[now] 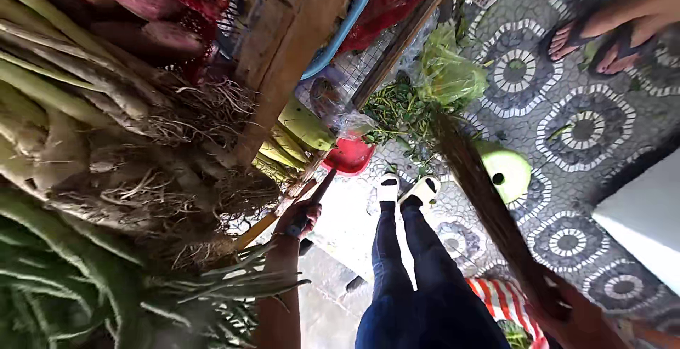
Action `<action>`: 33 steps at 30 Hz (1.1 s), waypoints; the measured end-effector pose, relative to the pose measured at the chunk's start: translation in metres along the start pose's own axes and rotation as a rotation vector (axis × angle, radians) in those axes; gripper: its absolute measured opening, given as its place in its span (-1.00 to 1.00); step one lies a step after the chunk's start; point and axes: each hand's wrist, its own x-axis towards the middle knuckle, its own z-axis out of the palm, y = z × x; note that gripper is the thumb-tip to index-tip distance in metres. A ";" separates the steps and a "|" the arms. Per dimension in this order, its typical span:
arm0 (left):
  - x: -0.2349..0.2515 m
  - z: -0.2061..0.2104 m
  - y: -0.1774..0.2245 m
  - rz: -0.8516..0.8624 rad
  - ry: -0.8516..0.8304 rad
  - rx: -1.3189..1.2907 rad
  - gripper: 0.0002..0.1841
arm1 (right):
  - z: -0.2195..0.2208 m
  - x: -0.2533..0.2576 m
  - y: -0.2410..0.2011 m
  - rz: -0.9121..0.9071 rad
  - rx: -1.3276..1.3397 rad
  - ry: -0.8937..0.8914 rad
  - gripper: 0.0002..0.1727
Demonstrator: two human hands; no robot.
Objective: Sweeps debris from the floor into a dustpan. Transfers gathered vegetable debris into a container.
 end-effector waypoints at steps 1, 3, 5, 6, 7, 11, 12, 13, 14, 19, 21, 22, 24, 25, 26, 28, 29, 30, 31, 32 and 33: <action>0.001 0.003 0.000 -0.005 -0.009 -0.004 -0.58 | -0.018 -0.004 -0.001 -0.044 -0.087 0.061 -0.08; 0.002 0.008 0.001 -0.015 0.003 -0.019 -0.62 | -0.045 0.018 -0.007 -0.073 -0.180 0.191 -0.06; 0.002 0.013 0.004 -0.040 0.032 -0.015 -0.66 | -0.066 0.076 -0.021 -0.084 -0.248 0.302 -0.06; 0.003 0.012 0.006 -0.053 0.032 -0.006 -0.67 | -0.075 0.111 -0.034 -0.083 -0.280 0.339 -0.09; 0.002 0.010 0.008 -0.068 0.022 0.016 -0.66 | -0.082 0.146 -0.050 -0.070 -0.294 0.350 -0.12; -0.004 -0.010 0.025 -0.143 0.019 0.193 -0.62 | -0.093 0.254 -0.095 -0.059 -0.335 0.317 -0.09; -0.003 -0.013 0.027 -0.139 0.047 0.250 -0.62 | -0.091 0.265 -0.098 -0.047 -0.358 0.295 -0.03; 0.000 -0.017 0.028 -0.129 0.070 0.287 -0.63 | -0.087 0.269 -0.098 -0.034 -0.373 0.282 0.01; 0.007 -0.022 0.029 -0.118 0.081 0.284 -0.64 | -0.081 0.266 -0.096 -0.026 -0.379 0.286 0.01; 0.005 -0.003 0.017 -0.065 0.061 0.118 -0.63 | -0.055 0.226 -0.068 0.012 -0.326 0.389 -0.01; -0.004 -0.002 0.009 -0.087 0.041 0.048 -0.63 | -0.047 0.204 -0.055 0.029 -0.345 0.391 -0.03; -0.007 -0.005 0.006 -0.097 0.037 0.012 -0.63 | -0.045 0.196 -0.047 0.039 -0.354 0.384 -0.04; -0.008 -0.006 0.001 -0.098 0.064 -0.024 -0.63 | -0.051 0.189 -0.036 0.044 -0.348 0.360 -0.05; -0.007 -0.005 0.001 -0.093 0.071 -0.048 -0.66 | -0.059 0.192 -0.035 0.029 -0.336 0.355 -0.06; -0.004 -0.006 0.001 -0.085 0.068 -0.073 -0.67 | -0.068 0.200 -0.037 0.004 -0.314 0.346 -0.08; 0.004 -0.009 0.005 -0.058 0.025 -0.071 -0.67 | -0.088 0.228 -0.046 -0.026 -0.286 0.303 -0.14; 0.008 -0.008 0.007 -0.032 -0.003 -0.067 -0.68 | -0.096 0.246 -0.051 -0.033 -0.295 0.279 -0.17; 0.010 -0.003 0.009 0.002 -0.030 -0.036 -0.68 | -0.102 0.266 -0.055 -0.043 -0.316 0.256 -0.18; 0.014 0.004 0.010 0.025 -0.045 -0.002 -0.68 | -0.103 0.288 -0.056 -0.057 -0.352 0.229 -0.16; 0.015 0.013 0.011 0.031 -0.044 0.021 -0.69 | -0.099 0.309 -0.053 -0.091 -0.388 0.201 -0.15; 0.015 0.026 0.012 0.021 -0.038 0.031 -0.69 | -0.091 0.327 -0.049 -0.125 -0.433 0.169 -0.13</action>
